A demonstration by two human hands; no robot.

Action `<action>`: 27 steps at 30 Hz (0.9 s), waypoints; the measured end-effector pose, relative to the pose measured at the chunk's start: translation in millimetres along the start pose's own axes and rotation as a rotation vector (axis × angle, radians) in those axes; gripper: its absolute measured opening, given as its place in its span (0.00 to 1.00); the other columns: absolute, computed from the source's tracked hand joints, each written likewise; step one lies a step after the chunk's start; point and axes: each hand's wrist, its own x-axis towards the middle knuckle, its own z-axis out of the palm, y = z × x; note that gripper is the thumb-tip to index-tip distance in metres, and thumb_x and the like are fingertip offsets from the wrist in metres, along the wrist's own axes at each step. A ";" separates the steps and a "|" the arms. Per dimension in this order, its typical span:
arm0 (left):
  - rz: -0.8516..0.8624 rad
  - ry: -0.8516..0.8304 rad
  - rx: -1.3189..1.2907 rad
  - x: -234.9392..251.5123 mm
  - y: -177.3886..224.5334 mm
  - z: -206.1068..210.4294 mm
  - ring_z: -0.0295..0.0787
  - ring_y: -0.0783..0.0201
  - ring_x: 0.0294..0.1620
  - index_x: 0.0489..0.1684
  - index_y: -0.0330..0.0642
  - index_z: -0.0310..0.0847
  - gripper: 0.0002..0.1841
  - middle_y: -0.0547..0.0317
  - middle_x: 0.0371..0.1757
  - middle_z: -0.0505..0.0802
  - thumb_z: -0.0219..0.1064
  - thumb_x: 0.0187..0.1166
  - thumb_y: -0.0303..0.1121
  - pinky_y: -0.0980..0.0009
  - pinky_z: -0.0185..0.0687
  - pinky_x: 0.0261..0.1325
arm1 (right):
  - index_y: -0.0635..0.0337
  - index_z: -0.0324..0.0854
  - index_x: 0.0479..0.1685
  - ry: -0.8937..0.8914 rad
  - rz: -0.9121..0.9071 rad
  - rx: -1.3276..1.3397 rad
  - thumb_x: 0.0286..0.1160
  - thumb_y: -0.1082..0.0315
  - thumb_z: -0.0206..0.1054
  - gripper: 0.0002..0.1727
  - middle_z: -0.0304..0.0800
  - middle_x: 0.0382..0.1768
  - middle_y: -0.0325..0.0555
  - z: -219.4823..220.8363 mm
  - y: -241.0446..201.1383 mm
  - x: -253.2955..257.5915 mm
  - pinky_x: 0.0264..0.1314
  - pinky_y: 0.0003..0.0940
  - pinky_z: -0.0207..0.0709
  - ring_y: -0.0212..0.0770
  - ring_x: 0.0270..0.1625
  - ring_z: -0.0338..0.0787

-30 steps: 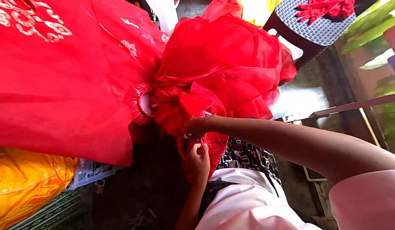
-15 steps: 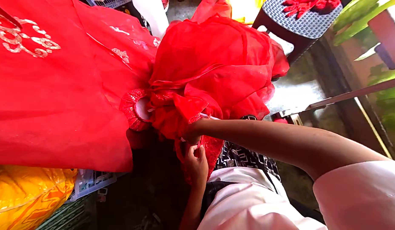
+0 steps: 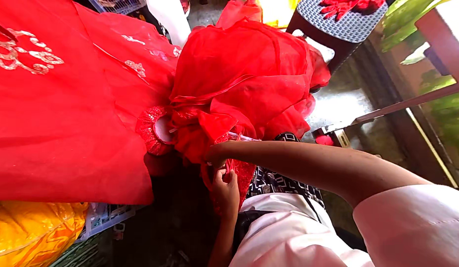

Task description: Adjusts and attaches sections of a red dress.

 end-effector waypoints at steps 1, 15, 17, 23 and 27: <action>0.001 0.004 -0.003 -0.1 -0.2 0.3 0.90 0.54 0.48 0.42 0.27 0.88 0.10 0.42 0.43 0.93 0.71 0.76 0.28 0.55 0.82 0.57 | 0.69 0.86 0.43 -0.170 0.218 0.045 0.76 0.68 0.72 0.10 0.88 0.41 0.60 -14.6 -19.1 6.6 0.49 0.61 0.79 0.60 0.47 0.88; 0.010 0.033 -0.030 0.5 -0.7 -0.2 0.89 0.55 0.49 0.41 0.27 0.87 0.09 0.43 0.42 0.93 0.70 0.76 0.28 0.57 0.81 0.57 | 0.71 0.86 0.53 -0.286 0.413 0.052 0.77 0.73 0.68 0.12 0.88 0.54 0.65 -51.1 -63.9 -11.4 0.58 0.67 0.75 0.65 0.62 0.86; 0.013 0.045 -0.026 0.7 -1.7 0.6 0.89 0.55 0.48 0.40 0.27 0.88 0.09 0.43 0.42 0.93 0.70 0.76 0.28 0.57 0.81 0.56 | 0.69 0.85 0.56 -0.322 0.439 0.006 0.79 0.72 0.68 0.12 0.88 0.56 0.62 -40.3 -55.2 -3.5 0.60 0.66 0.75 0.63 0.63 0.86; 0.010 0.057 -0.015 -0.1 -3.8 2.8 0.90 0.53 0.50 0.44 0.26 0.88 0.10 0.41 0.45 0.93 0.71 0.77 0.29 0.56 0.82 0.58 | 0.60 0.88 0.33 -0.008 0.182 -0.095 0.58 0.68 0.79 0.08 0.87 0.28 0.52 50.3 30.9 35.7 0.29 0.60 0.77 0.56 0.33 0.89; 0.029 0.068 -0.018 1.2 -4.9 2.1 0.89 0.56 0.47 0.39 0.28 0.87 0.08 0.44 0.42 0.92 0.70 0.75 0.28 0.58 0.81 0.55 | 0.70 0.85 0.55 -0.326 0.428 0.031 0.79 0.72 0.66 0.12 0.88 0.56 0.63 -54.2 -64.6 -14.5 0.59 0.65 0.75 0.63 0.63 0.86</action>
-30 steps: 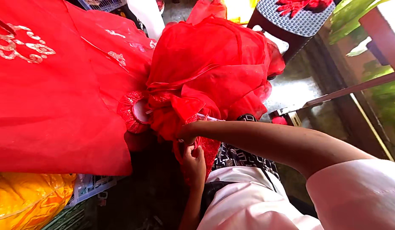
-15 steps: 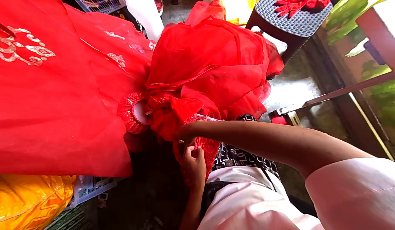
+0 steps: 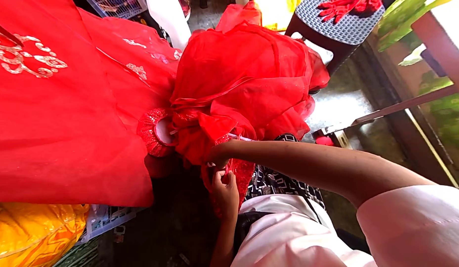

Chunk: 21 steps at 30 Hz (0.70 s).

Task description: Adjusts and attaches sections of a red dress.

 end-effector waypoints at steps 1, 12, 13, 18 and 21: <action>0.005 -0.002 0.002 0.2 -0.4 0.0 0.89 0.56 0.47 0.39 0.28 0.87 0.08 0.44 0.42 0.92 0.70 0.75 0.28 0.58 0.81 0.55 | 0.71 0.85 0.53 0.023 -0.022 0.027 0.78 0.73 0.67 0.11 0.88 0.55 0.65 -1.3 0.8 -5.4 0.59 0.65 0.75 0.63 0.62 0.86; 0.031 0.015 -0.036 0.7 -1.7 -5.5 0.89 0.60 0.42 0.39 0.28 0.87 0.09 0.46 0.37 0.92 0.68 0.76 0.29 0.62 0.83 0.50 | 0.69 0.85 0.53 0.324 -0.058 0.149 0.80 0.72 0.66 0.10 0.88 0.53 0.64 -3.2 11.9 -36.5 0.57 0.67 0.78 0.65 0.60 0.87; 0.014 0.015 -0.049 0.2 -2.1 -6.2 0.90 0.60 0.42 0.40 0.28 0.87 0.10 0.46 0.38 0.92 0.69 0.77 0.29 0.62 0.83 0.51 | 0.67 0.85 0.50 0.382 -0.054 0.176 0.81 0.72 0.64 0.09 0.88 0.51 0.61 -0.6 16.0 -46.7 0.55 0.65 0.79 0.63 0.58 0.88; -0.065 -0.065 -0.122 0.1 0.6 -7.5 0.91 0.55 0.51 0.47 0.26 0.87 0.11 0.41 0.46 0.94 0.68 0.79 0.29 0.57 0.84 0.61 | 0.63 0.90 0.54 0.507 0.007 0.459 0.77 0.68 0.71 0.12 0.92 0.51 0.60 67.0 43.5 -64.6 0.65 0.65 0.77 0.61 0.59 0.89; -0.070 -0.120 -0.128 -2.0 4.4 -6.6 0.92 0.53 0.54 0.50 0.26 0.87 0.12 0.40 0.48 0.94 0.68 0.79 0.29 0.53 0.84 0.63 | 0.60 0.89 0.60 0.579 0.081 0.516 0.78 0.63 0.70 0.16 0.89 0.57 0.59 102.5 40.5 -54.3 0.71 0.65 0.67 0.62 0.67 0.82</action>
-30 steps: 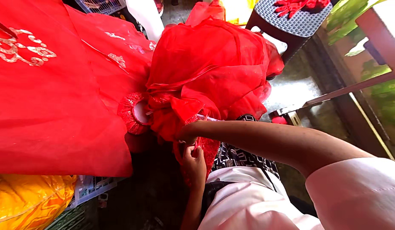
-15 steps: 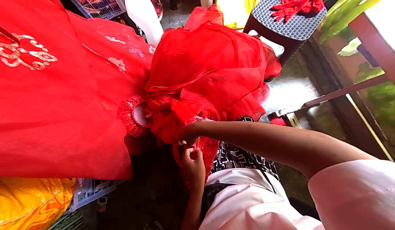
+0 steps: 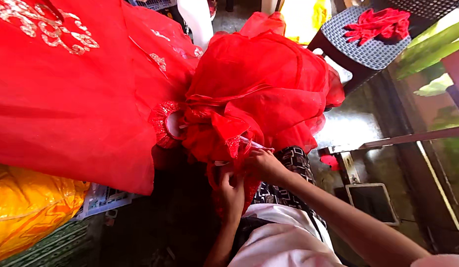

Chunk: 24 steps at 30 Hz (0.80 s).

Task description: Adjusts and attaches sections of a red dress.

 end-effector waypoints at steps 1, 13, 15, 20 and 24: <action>-0.003 -0.005 0.010 -1.2 0.5 0.6 0.93 0.53 0.53 0.50 0.27 0.88 0.12 0.41 0.48 0.95 0.69 0.79 0.30 0.53 0.84 0.63 | 0.59 0.90 0.57 0.032 0.008 0.000 0.79 0.63 0.69 0.14 0.89 0.56 0.59 7.0 1.7 -2.0 0.71 0.65 0.65 0.62 0.67 0.82; -0.093 -0.012 -0.079 3.8 -3.0 -0.3 0.89 0.54 0.54 0.69 0.25 0.78 0.23 0.38 0.54 0.91 0.70 0.78 0.30 0.59 0.83 0.62 | 0.66 0.91 0.43 0.419 -0.091 0.010 0.78 0.71 0.68 0.08 0.92 0.45 0.58 1.7 -2.9 -13.7 0.63 0.59 0.79 0.60 0.57 0.89; -0.100 -0.017 -0.085 3.5 -2.3 -0.5 0.89 0.56 0.53 0.68 0.26 0.78 0.22 0.39 0.53 0.91 0.70 0.78 0.29 0.60 0.83 0.62 | 0.66 0.91 0.45 0.275 -0.087 0.030 0.80 0.69 0.66 0.10 0.92 0.48 0.59 9.7 -6.7 -11.3 0.66 0.59 0.76 0.60 0.60 0.88; -0.067 -0.012 -0.071 3.6 -4.7 1.0 0.90 0.59 0.48 0.62 0.27 0.83 0.18 0.42 0.50 0.93 0.70 0.78 0.28 0.63 0.85 0.57 | 0.65 0.89 0.55 0.159 -0.035 -0.023 0.81 0.69 0.64 0.13 0.87 0.60 0.60 21.0 -12.5 -6.0 0.69 0.57 0.73 0.61 0.67 0.83; -0.017 -0.001 -0.033 2.3 -6.1 -2.2 0.92 0.54 0.54 0.57 0.24 0.85 0.15 0.38 0.52 0.93 0.68 0.79 0.27 0.59 0.84 0.64 | 0.67 0.89 0.54 0.168 -0.025 -0.065 0.80 0.72 0.61 0.14 0.86 0.63 0.63 23.8 -22.9 -3.1 0.71 0.61 0.71 0.64 0.70 0.81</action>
